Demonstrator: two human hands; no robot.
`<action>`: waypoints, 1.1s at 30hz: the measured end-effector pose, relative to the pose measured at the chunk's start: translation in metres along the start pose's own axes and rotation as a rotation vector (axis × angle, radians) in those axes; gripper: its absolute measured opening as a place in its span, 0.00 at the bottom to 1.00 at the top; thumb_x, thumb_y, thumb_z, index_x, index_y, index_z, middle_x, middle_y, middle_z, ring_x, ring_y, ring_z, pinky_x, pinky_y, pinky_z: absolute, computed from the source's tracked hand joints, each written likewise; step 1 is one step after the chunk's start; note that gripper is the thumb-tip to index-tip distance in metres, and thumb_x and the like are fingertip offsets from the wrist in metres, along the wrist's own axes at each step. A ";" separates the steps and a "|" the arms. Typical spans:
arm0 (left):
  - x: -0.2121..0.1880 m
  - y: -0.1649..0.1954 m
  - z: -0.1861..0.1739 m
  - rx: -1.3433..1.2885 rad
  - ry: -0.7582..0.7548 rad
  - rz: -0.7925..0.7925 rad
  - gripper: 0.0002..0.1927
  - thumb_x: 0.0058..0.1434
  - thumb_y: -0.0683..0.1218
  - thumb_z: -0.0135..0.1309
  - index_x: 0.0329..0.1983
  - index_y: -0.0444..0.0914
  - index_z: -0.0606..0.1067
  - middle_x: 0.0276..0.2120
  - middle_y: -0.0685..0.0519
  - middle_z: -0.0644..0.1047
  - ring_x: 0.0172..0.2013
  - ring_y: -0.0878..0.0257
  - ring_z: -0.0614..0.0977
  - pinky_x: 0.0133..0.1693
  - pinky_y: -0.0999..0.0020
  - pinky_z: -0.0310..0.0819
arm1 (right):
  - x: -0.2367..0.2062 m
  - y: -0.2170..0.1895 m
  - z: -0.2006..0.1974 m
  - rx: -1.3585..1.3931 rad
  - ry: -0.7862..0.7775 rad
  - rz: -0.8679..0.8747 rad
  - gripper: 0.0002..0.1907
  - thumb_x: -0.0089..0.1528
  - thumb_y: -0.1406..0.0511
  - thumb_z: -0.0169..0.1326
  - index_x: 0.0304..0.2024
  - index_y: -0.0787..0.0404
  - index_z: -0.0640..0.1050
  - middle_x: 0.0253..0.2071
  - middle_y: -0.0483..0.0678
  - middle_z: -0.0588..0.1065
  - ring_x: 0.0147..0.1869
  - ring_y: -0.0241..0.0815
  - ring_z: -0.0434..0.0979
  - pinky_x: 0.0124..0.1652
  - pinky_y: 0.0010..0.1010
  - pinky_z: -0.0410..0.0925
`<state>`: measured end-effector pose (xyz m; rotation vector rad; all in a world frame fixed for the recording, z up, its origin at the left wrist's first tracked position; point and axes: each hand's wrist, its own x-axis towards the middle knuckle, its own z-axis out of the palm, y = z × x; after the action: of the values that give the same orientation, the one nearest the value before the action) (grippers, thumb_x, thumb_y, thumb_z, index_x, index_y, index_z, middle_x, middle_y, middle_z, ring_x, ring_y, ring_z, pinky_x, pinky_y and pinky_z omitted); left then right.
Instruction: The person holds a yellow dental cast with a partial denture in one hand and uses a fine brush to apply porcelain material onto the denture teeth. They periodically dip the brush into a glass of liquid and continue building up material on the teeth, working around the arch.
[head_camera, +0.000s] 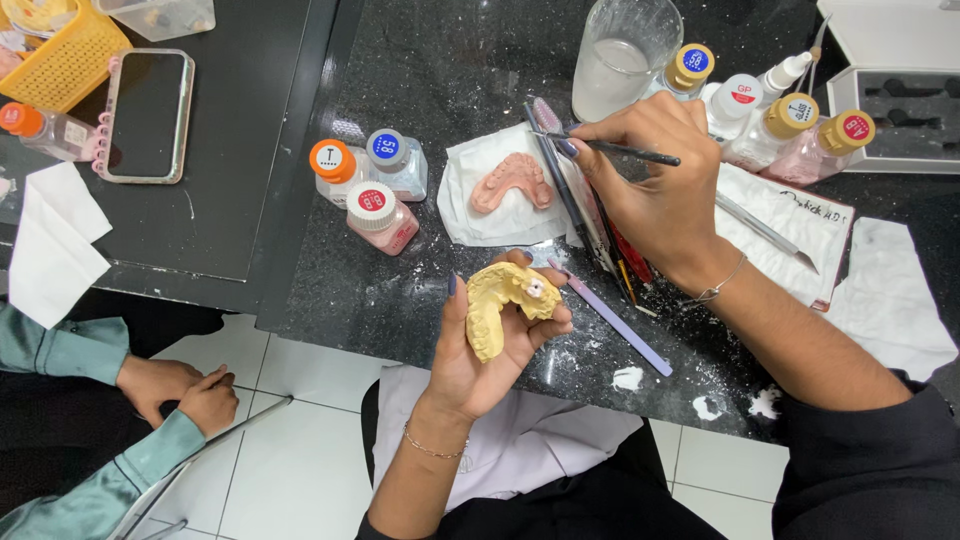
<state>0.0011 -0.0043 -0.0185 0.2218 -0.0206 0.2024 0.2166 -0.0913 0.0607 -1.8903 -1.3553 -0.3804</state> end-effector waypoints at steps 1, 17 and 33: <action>-0.001 -0.001 0.001 -0.006 0.013 -0.001 0.33 0.75 0.66 0.43 0.69 0.37 0.64 0.63 0.36 0.71 0.56 0.48 0.80 0.63 0.53 0.74 | 0.000 -0.001 0.000 -0.004 -0.016 -0.008 0.05 0.67 0.67 0.68 0.43 0.60 0.83 0.36 0.45 0.78 0.42 0.43 0.73 0.47 0.34 0.59; 0.000 0.000 0.001 -0.051 0.042 0.012 0.32 0.74 0.65 0.45 0.68 0.38 0.65 0.61 0.37 0.73 0.55 0.47 0.80 0.62 0.52 0.74 | 0.012 0.038 -0.042 -0.062 0.216 -0.082 0.05 0.78 0.74 0.46 0.52 0.68 0.74 0.46 0.49 0.75 0.49 0.43 0.74 0.52 0.34 0.64; 0.001 0.005 0.002 -0.015 0.074 -0.018 0.33 0.73 0.65 0.45 0.68 0.37 0.64 0.60 0.37 0.73 0.55 0.47 0.80 0.62 0.52 0.74 | 0.022 0.033 -0.033 -0.270 0.157 -0.111 0.02 0.74 0.73 0.56 0.48 0.63 0.79 0.41 0.46 0.73 0.43 0.42 0.70 0.50 0.34 0.55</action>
<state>0.0014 0.0002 -0.0152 0.1990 0.0528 0.1922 0.2606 -0.1053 0.0827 -1.9572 -1.3597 -0.7861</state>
